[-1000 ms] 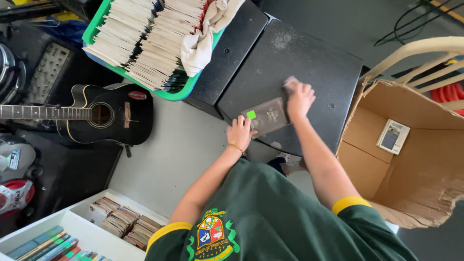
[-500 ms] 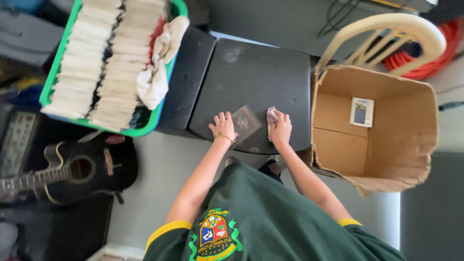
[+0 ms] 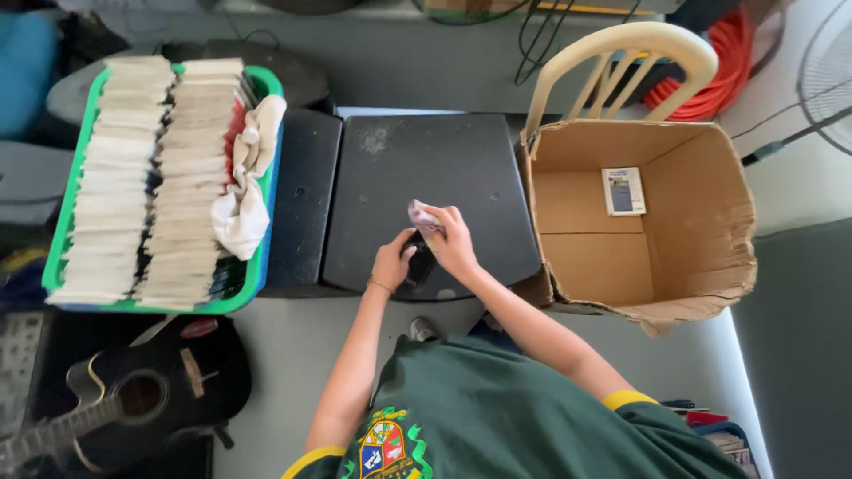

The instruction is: Cleaning DVD cases with a cloth and placing them into a cardboard box.

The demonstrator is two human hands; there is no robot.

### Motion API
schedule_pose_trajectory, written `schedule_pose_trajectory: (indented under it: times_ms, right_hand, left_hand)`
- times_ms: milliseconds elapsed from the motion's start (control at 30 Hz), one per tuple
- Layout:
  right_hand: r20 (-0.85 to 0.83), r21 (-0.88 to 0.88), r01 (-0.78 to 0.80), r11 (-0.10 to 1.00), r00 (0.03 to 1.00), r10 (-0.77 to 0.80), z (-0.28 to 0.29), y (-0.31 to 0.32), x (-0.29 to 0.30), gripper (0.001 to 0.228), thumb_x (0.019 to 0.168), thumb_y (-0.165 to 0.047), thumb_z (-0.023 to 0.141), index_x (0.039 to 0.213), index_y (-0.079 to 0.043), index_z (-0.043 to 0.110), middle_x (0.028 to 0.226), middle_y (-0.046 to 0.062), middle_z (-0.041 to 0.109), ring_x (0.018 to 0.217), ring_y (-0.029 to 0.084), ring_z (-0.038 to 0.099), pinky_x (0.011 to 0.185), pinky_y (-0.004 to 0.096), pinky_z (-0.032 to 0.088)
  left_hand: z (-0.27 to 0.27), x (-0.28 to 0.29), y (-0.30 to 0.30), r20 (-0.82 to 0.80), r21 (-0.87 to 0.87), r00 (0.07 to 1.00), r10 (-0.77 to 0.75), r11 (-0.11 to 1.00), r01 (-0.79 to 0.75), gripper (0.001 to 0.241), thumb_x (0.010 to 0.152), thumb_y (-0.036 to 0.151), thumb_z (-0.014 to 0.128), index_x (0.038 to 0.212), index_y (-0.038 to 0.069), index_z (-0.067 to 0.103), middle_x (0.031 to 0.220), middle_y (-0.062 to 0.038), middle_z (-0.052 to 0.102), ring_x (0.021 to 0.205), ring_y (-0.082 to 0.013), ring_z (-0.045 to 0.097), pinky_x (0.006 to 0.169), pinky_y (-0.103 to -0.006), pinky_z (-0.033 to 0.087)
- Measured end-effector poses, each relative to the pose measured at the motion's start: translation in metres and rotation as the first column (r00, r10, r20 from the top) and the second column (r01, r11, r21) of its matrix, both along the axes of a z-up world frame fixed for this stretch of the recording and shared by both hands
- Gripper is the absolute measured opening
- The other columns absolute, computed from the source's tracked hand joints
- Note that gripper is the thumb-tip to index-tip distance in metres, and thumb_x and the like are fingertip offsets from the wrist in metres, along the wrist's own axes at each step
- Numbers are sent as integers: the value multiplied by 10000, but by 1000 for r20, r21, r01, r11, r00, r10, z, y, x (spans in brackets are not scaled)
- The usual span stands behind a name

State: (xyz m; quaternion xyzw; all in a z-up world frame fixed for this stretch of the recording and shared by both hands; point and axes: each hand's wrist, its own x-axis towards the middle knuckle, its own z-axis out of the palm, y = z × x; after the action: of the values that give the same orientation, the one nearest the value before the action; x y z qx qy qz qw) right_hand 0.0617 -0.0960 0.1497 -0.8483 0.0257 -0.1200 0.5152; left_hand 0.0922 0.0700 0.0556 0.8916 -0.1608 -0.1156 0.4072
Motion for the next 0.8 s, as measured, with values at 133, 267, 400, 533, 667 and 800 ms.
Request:
schedule_pose_trajectory:
  times_ms: [133,267,400,533,667,800]
  right_hand:
    - [57,23,-140,990,989,138,-20,11,16,642,797,53,551,1315,-313,651,1104,67,583,1075,374,636,960,465,527]
    - [95,-136,-219,966,968,233,-68,-11,47,531,789,41,588,1243,-218,683,1020,141,610,1010,427,633,908,524,526]
    - [86,-20,-193,981,977,194,-35,30,60,622,790,60,555,1318,-251,657,1181,109,636,1151,361,638,1009,472,504]
    - [220,-7,-406,914,891,398,7,85,35,657,733,137,550,1263,-227,685,1088,103,613,1066,407,636,968,487,505]
    - [164,-187,-423,886,876,453,-26,70,45,587,776,60,607,1248,-275,708,1059,87,609,1000,395,627,933,521,513]
    - [21,-185,-242,952,968,250,-53,22,52,574,813,63,537,1290,-224,678,1035,166,597,980,451,628,912,527,510]
  left_hand:
    - [13,-20,48,128,-224,982,142,968,-111,333,988,127,647,1317,170,671,1192,-150,739,1135,-390,659,952,-505,556]
    - [39,-48,89,225,-304,931,289,928,-215,267,1019,75,599,1224,179,734,1146,-66,768,1107,-271,697,960,-404,561]
    - [62,-55,107,335,-312,873,356,916,-254,300,1022,-5,548,1181,134,761,1116,-110,770,1099,-312,697,968,-406,564]
    - [42,-54,109,349,-350,860,373,903,-250,358,998,-27,564,1194,191,770,1164,-4,766,1172,-229,679,1022,-385,545]
    - [60,-56,110,315,-443,861,400,864,-240,288,1025,1,543,1153,127,767,1134,-88,769,1131,-278,696,1008,-423,545]
    - [41,-50,123,149,-558,823,548,734,-388,281,1051,107,614,1322,32,622,1255,-199,685,1215,-284,634,1068,-477,487]
